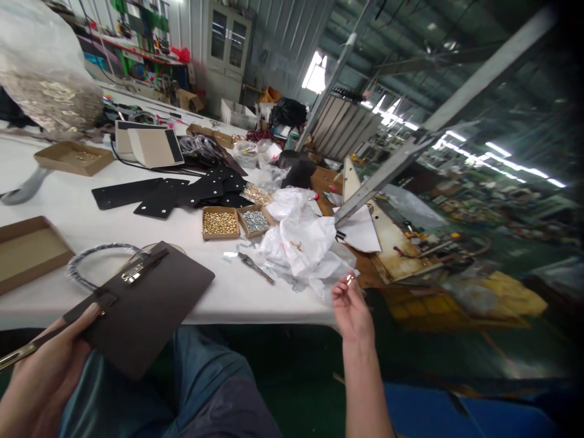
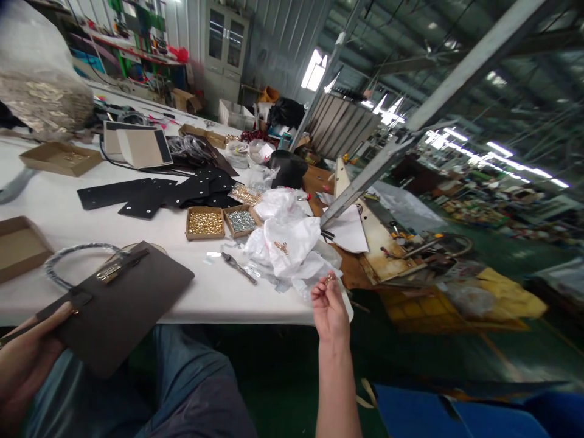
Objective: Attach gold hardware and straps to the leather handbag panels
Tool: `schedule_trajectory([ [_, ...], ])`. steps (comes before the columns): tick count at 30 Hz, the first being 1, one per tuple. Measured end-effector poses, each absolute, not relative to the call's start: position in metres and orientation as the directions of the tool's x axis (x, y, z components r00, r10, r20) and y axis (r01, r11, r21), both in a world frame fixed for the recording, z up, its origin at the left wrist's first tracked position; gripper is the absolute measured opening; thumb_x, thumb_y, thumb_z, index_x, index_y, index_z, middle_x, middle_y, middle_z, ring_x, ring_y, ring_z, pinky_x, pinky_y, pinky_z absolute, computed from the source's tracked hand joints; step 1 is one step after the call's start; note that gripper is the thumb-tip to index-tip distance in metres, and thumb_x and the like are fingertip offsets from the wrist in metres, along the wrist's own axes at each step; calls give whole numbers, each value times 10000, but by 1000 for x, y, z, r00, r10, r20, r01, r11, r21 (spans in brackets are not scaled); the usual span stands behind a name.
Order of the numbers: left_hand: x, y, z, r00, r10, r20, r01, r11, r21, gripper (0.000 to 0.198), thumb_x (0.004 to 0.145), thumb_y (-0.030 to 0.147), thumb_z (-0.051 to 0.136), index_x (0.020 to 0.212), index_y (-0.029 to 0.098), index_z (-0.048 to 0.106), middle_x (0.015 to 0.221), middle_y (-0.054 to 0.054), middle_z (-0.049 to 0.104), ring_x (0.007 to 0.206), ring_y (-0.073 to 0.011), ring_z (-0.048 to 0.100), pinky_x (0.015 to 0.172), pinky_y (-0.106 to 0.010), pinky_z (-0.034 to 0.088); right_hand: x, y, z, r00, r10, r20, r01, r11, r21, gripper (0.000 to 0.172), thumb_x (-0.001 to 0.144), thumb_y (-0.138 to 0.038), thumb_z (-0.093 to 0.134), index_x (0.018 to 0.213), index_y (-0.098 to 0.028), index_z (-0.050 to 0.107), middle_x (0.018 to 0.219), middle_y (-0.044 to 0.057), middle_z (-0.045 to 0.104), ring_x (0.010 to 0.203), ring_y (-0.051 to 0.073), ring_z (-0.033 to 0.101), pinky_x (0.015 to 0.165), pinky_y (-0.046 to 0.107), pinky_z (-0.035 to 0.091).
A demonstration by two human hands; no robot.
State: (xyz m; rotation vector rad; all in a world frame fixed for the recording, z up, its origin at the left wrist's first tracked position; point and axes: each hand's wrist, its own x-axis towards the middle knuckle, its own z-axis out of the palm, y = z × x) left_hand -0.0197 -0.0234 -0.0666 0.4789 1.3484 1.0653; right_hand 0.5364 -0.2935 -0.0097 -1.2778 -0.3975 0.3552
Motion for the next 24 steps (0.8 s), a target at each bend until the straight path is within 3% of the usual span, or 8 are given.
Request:
schedule_trajectory([
  [2,-19,-26,-68,-125,874,-469,-362,399,842,375,698,259,953,1062,255,861,1149,-42,902,1130,-327,810,857,-369,672,515,-284,-1,834,551,32,-149,280,-948,432,891,-450,975,1290,-363,836,1072,19,749,828,151,664,757,321,664],
  [5,-16,-37,-58,-78,902,-425,-460,346,818,433,740,305,1000,1129,186,849,1179,-80,892,1132,-311,812,982,-396,665,468,-254,1,740,669,-61,-227,163,-960,406,937,-509,944,1296,-337,869,1111,74,762,873,188,702,753,354,696],
  [9,-13,-45,-48,-23,958,-286,-472,242,848,549,824,464,1012,1240,156,828,1225,-136,873,1113,-303,821,1047,-443,644,373,-196,-12,573,815,-84,-160,10,-987,412,902,-557,969,1226,-311,906,1148,118,795,851,237,739,726,405,721],
  [13,-17,-54,-40,-75,972,-225,-424,173,889,502,864,503,982,1216,178,833,1221,-128,867,1077,-269,812,993,-402,644,262,-150,-19,206,976,-75,-5,-76,-997,465,1062,-624,782,1328,-248,849,1099,124,844,808,252,760,756,426,721],
  [16,-22,-61,-34,-83,976,-201,-390,154,908,469,882,473,964,1229,182,841,1202,-119,865,1038,-252,797,949,-372,641,206,-121,-22,-23,998,63,269,67,-961,415,1169,-581,601,1342,-269,813,1188,123,858,1016,296,811,950,461,709],
  [19,-30,-64,-31,-123,975,-187,-344,134,929,444,877,453,964,1203,175,846,1158,-115,863,1001,-239,779,931,-361,633,180,-90,-18,-165,953,253,425,300,-854,337,1200,-467,532,1271,-302,817,1355,112,822,1300,318,758,1198,514,607],
  [21,-37,-65,-29,-157,969,-190,-315,133,940,429,875,453,961,1180,175,845,1140,-110,860,990,-238,772,914,-355,626,176,-67,-13,-139,933,333,446,359,-820,335,1203,-443,521,1257,-297,817,1496,111,773,1433,319,695,1302,547,526],
  [24,-47,-67,-24,-159,974,-164,-258,120,959,392,899,444,936,1172,179,844,1124,-100,853,1007,-247,766,905,-349,613,187,-36,-8,33,932,360,422,314,-851,377,1197,-491,549,1318,-272,831,1724,116,617,1602,313,575,1396,560,416],
])
